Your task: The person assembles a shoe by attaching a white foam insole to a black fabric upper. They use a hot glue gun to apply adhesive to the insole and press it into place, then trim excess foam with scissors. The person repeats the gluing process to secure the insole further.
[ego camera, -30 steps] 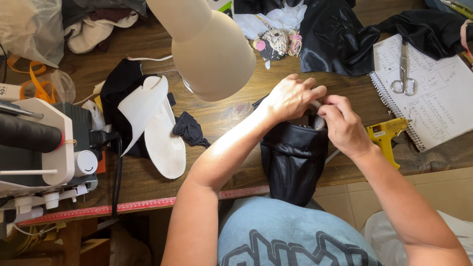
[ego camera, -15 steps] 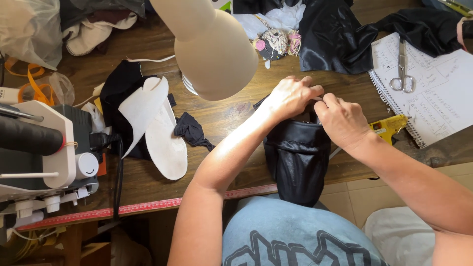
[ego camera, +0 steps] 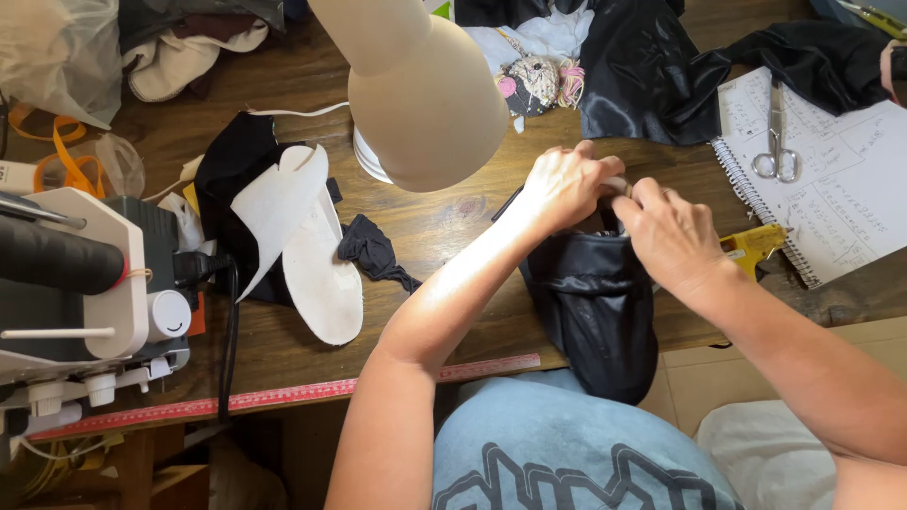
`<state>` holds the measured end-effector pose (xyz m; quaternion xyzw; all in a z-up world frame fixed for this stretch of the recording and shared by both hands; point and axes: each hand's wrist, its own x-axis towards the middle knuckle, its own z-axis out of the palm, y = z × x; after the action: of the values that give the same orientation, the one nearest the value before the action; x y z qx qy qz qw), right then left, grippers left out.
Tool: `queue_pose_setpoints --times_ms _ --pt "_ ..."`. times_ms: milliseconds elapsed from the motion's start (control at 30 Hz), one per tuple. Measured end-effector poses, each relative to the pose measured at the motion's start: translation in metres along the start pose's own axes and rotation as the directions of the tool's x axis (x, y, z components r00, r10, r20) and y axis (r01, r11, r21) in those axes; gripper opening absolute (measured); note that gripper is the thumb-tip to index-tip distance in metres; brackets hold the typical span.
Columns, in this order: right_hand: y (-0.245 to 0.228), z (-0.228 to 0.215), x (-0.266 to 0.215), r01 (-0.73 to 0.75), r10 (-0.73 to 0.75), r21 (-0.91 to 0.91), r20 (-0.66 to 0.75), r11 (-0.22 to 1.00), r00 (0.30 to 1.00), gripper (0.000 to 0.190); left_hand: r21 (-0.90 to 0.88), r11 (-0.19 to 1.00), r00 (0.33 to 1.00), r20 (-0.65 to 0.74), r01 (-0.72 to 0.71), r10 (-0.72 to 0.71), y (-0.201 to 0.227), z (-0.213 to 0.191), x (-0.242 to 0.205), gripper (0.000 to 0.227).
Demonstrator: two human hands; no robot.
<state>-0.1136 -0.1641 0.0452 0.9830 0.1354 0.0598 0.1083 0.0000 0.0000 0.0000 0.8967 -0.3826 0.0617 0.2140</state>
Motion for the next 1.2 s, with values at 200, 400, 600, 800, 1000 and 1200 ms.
queue_pose_setpoints --times_ms 200,400,600,800,1000,1200 --pt "-0.009 -0.011 0.013 0.028 -0.026 -0.032 0.066 0.999 0.997 0.021 0.003 0.998 0.998 -0.006 0.069 -0.069 0.002 0.009 0.003 0.011" --pt "-0.023 0.016 0.014 0.030 -0.066 -0.293 -0.115 0.956 0.991 0.014 -0.010 0.997 0.997 -0.038 0.071 -0.071 0.004 0.003 -0.003 0.016" --pt "0.003 0.016 0.010 0.128 -0.137 -0.081 -0.125 0.989 0.983 0.010 -0.075 0.982 0.985 -0.003 0.173 -0.174 0.012 -0.008 -0.005 0.020" --pt "0.017 0.043 0.010 0.210 -0.193 0.045 -0.244 0.977 0.950 0.011 0.017 0.986 0.986 -0.031 0.163 -0.163 0.017 0.009 0.002 0.029" --pt "0.010 0.043 0.013 0.245 -0.128 0.183 -0.490 0.952 0.862 0.009 0.097 0.995 0.997 -0.065 0.035 -0.029 0.014 0.006 0.004 0.040" --pt "0.008 0.033 0.015 0.169 0.228 0.741 -0.402 0.651 0.887 0.041 -0.135 0.981 0.977 -0.142 0.139 -0.158 0.015 -0.019 -0.015 0.053"
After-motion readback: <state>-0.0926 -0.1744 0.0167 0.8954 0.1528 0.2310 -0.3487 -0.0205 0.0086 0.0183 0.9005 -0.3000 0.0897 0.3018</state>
